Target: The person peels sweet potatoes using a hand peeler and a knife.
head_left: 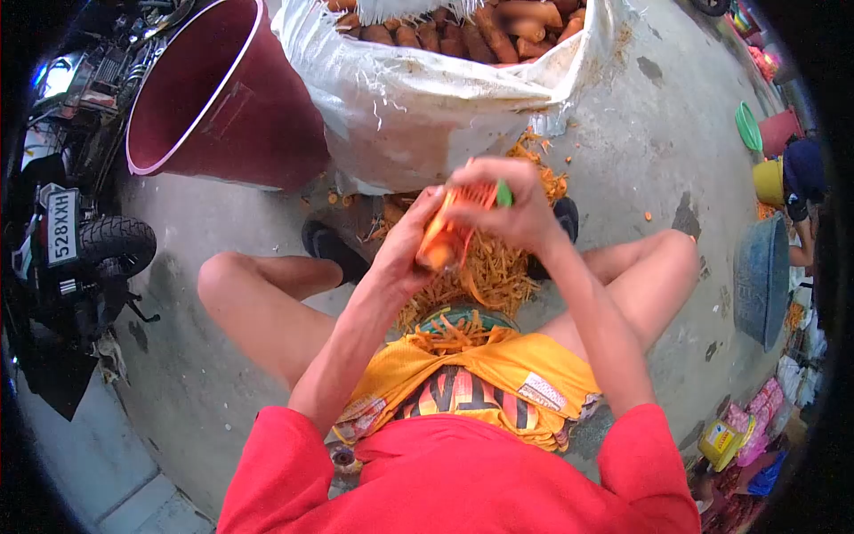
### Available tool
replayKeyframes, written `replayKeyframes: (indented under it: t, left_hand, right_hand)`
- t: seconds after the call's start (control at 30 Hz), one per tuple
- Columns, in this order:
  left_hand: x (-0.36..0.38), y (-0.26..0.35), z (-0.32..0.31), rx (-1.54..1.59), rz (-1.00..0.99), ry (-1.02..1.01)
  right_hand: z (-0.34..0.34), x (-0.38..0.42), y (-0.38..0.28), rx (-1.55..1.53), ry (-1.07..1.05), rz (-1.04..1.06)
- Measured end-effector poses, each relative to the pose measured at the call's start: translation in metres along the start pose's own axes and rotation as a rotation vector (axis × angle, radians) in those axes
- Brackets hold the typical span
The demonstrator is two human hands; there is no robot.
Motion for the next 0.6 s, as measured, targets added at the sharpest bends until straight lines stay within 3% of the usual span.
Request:
replayKeyframes:
  t: [0.03,0.1,0.17,0.23,0.27,0.37,0.4,0.43,0.5,0.57,0.6]
  left_hand:
    - [0.003,0.000,0.008,0.000,0.013,0.016]
    - [0.000,0.001,0.010,-0.112,0.089,-0.027]
    - [-0.003,-0.001,0.006,-0.009,0.103,-0.052]
    - [-0.001,0.001,-0.005,0.047,0.099,-0.049]
    - [-0.002,0.000,-0.008,0.047,0.094,-0.050]
    - [-0.001,-0.005,0.004,0.166,0.107,0.008]
    - [-0.007,0.000,0.007,0.105,0.094,-0.022]
    - [-0.011,0.005,0.004,0.047,0.071,-0.061]
    - [-0.006,0.005,0.004,0.005,0.071,-0.049]
    - [-0.004,0.008,-0.003,-0.031,-0.015,-0.035]
    - [-0.001,0.006,-0.007,-0.030,0.029,-0.041]
  right_hand:
    - [0.002,0.002,0.012,-0.009,0.003,-0.018]
    - [0.030,0.006,0.070,-0.092,0.232,-0.445]
    - [0.034,0.011,0.078,-0.033,0.246,-0.429]
    - [0.015,0.007,0.023,-0.033,0.165,-0.301]
    - [0.003,0.002,-0.004,-0.004,0.090,-0.063]
    - [-0.002,0.007,0.022,-0.008,0.069,-0.131]
    - [0.004,0.008,0.042,0.060,0.088,-0.261]
    - [0.012,0.006,0.051,0.063,0.086,-0.258]
    - [0.030,0.005,0.069,-0.136,0.231,-0.421]
    - [0.027,0.006,0.048,-0.034,0.284,-0.320]
    - [0.017,0.006,0.028,-0.004,0.195,-0.248]
Point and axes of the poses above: each hand's wrist, its own x-axis away from the middle knuckle, its own z-axis out of the back of the hand, y = z × x, the point moved 7 cm from there along -x, towards the middle knuckle, and after that the axes turned 9 degrees about x, right-handed, at the moved point
